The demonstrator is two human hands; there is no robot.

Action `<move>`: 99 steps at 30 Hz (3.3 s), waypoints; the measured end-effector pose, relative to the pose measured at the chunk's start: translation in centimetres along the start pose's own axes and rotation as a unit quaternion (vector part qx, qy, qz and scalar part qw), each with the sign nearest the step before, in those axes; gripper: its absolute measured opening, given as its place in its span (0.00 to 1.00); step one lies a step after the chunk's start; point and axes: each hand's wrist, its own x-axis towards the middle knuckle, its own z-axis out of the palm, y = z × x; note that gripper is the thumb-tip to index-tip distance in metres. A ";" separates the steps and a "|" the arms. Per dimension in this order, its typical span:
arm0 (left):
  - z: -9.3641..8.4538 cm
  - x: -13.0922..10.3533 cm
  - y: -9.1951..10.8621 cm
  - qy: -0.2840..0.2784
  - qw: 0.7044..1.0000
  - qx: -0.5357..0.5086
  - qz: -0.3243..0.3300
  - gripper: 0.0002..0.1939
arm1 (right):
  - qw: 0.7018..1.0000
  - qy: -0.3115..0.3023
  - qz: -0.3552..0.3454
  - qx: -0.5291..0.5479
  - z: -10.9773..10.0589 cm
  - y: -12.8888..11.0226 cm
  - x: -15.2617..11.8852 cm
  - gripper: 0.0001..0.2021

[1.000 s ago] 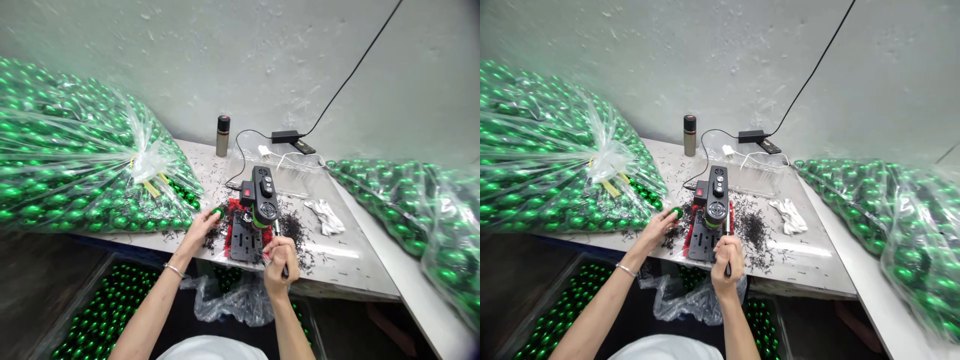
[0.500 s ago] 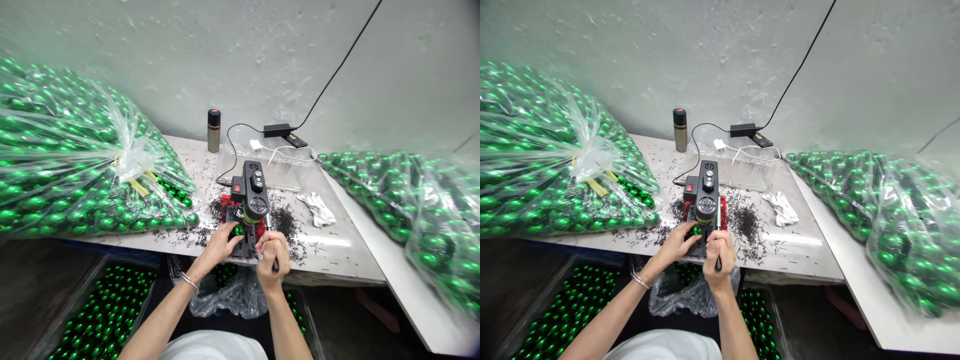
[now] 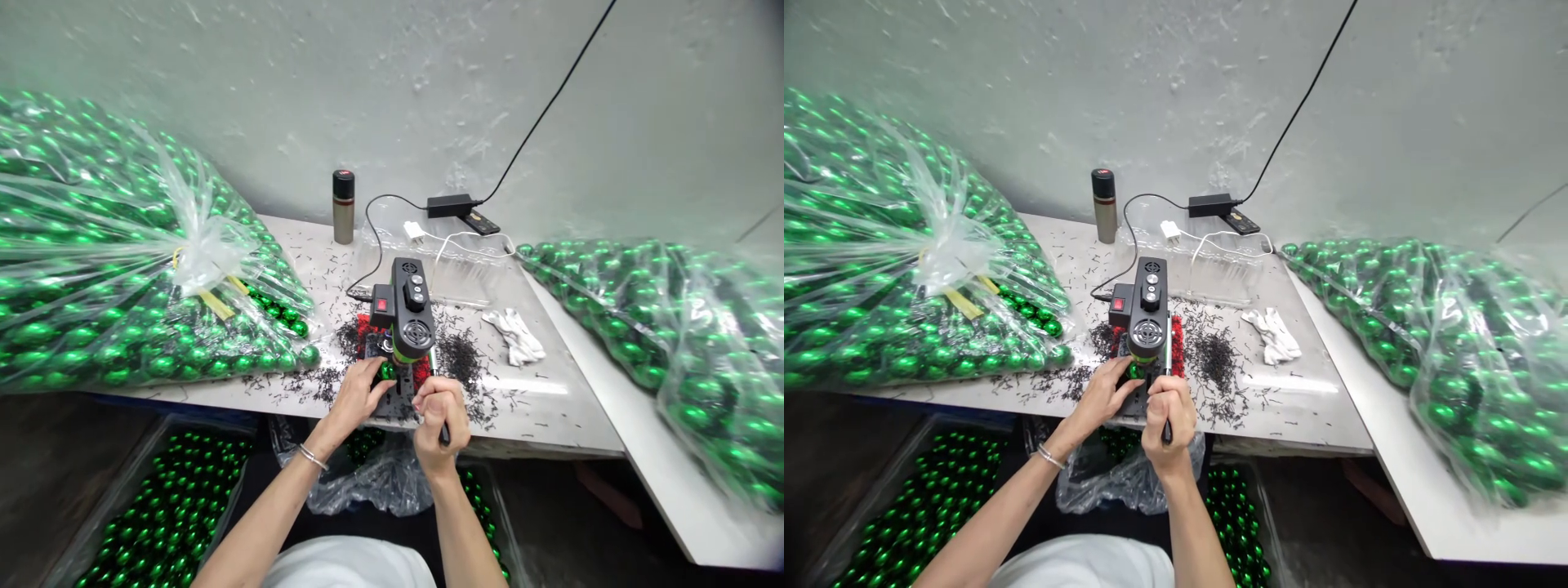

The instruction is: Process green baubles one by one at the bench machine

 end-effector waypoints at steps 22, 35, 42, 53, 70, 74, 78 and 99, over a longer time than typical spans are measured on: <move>0.7 -0.4 -0.1 0.024 0.999 0.020 0.028 0.15 | 0.999 0.011 -0.037 0.003 0.7 2.9 -3.1 0.16; 0.8 -0.4 -0.1 0.021 1.000 0.000 0.022 0.14 | 0.995 -0.021 -0.094 -0.019 1.1 4.3 -3.9 0.16; 1.0 -0.5 -0.2 0.021 1.000 -0.013 -0.001 0.16 | 0.999 0.007 -0.030 0.011 0.1 1.6 -0.8 0.15; -6.3 -2.4 -2.3 0.132 0.981 0.140 -0.014 0.16 | 0.999 0.023 0.001 0.042 0.3 0.8 -0.3 0.15; -10.8 3.8 -5.2 0.036 0.923 -0.263 -0.280 0.27 | 0.999 0.017 0.004 0.034 0.2 1.2 -1.0 0.14; -7.5 1.8 -3.2 0.048 0.838 -0.437 -0.324 0.22 | 0.999 0.007 0.004 0.036 0.1 1.2 -1.1 0.13; -3.9 0.8 -1.5 0.028 0.835 -0.437 -0.332 0.22 | 1.000 -0.002 -0.003 0.024 -0.1 1.2 -1.1 0.13; 0.2 -0.9 -0.8 0.010 0.998 -0.027 -0.049 0.15 | 1.000 -0.005 -0.002 0.018 0.0 1.3 -1.8 0.13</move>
